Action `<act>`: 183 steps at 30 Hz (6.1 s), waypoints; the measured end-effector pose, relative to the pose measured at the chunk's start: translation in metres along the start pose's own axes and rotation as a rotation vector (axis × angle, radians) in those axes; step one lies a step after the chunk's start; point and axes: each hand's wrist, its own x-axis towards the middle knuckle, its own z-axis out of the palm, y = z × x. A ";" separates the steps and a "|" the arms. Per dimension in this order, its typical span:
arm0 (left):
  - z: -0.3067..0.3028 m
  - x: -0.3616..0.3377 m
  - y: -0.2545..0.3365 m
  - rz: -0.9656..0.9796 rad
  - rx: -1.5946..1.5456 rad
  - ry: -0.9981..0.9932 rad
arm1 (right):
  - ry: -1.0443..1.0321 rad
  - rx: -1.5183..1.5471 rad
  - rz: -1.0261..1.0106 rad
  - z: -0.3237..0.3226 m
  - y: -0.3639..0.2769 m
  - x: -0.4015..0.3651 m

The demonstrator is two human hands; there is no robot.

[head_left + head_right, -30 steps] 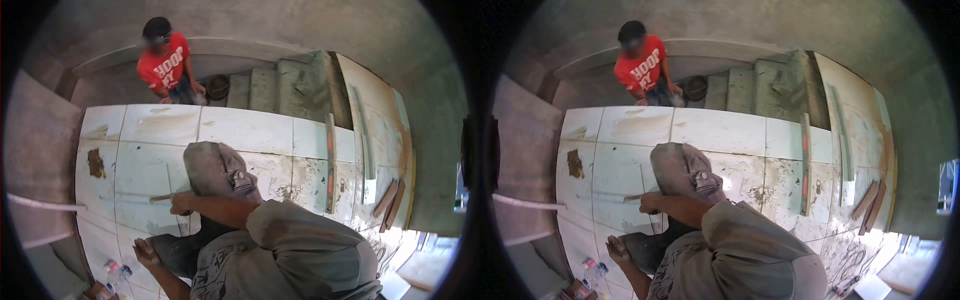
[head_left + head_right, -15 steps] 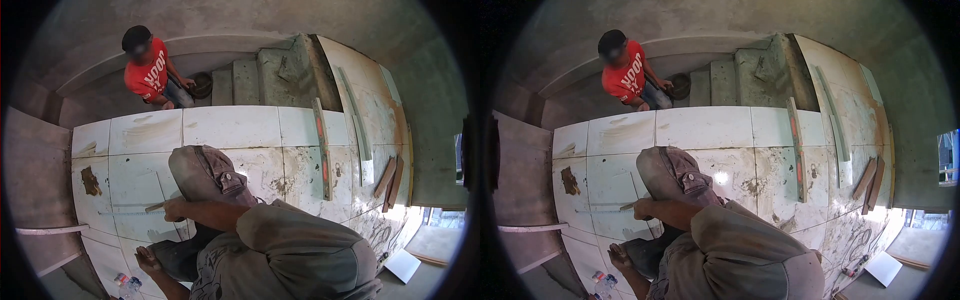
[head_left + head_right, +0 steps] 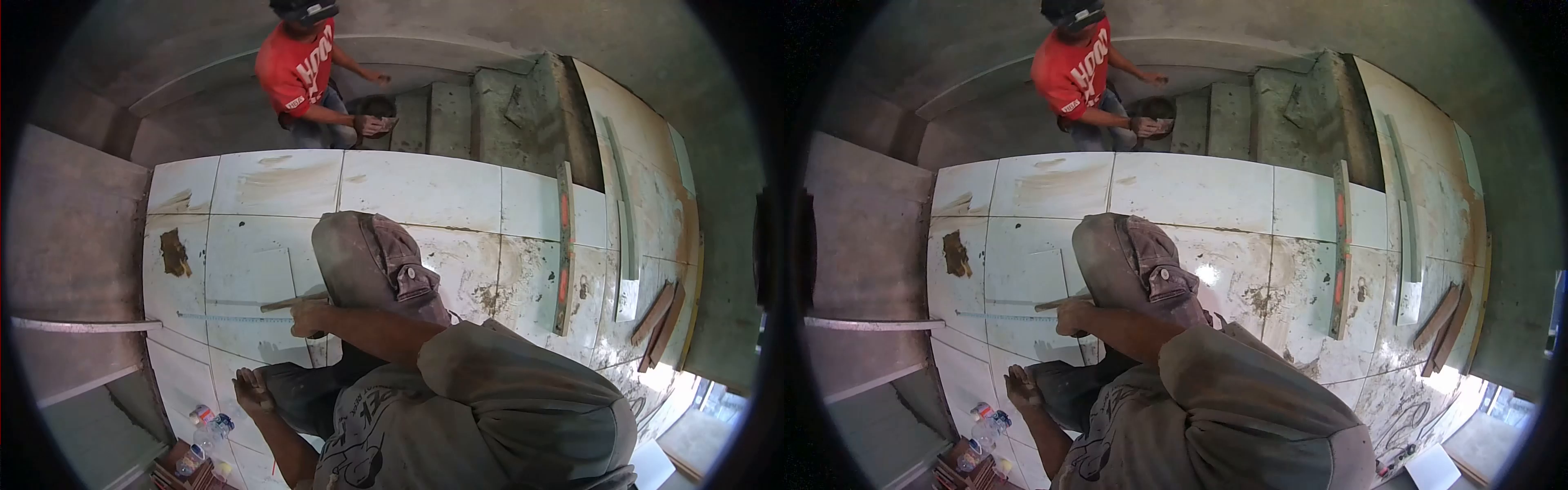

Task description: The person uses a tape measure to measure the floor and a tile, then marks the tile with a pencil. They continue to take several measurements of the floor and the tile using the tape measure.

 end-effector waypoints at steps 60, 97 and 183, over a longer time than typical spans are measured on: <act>-0.005 -0.020 -0.007 0.156 -0.108 0.210 | 0.153 0.048 -0.383 -0.064 -0.032 -0.060; 0.009 -0.036 -0.012 0.297 -0.262 0.284 | -0.192 0.789 0.209 0.020 -0.008 -0.044; -0.158 0.159 -0.009 -0.044 1.311 1.186 | -0.375 -0.961 -0.424 0.095 -0.322 0.375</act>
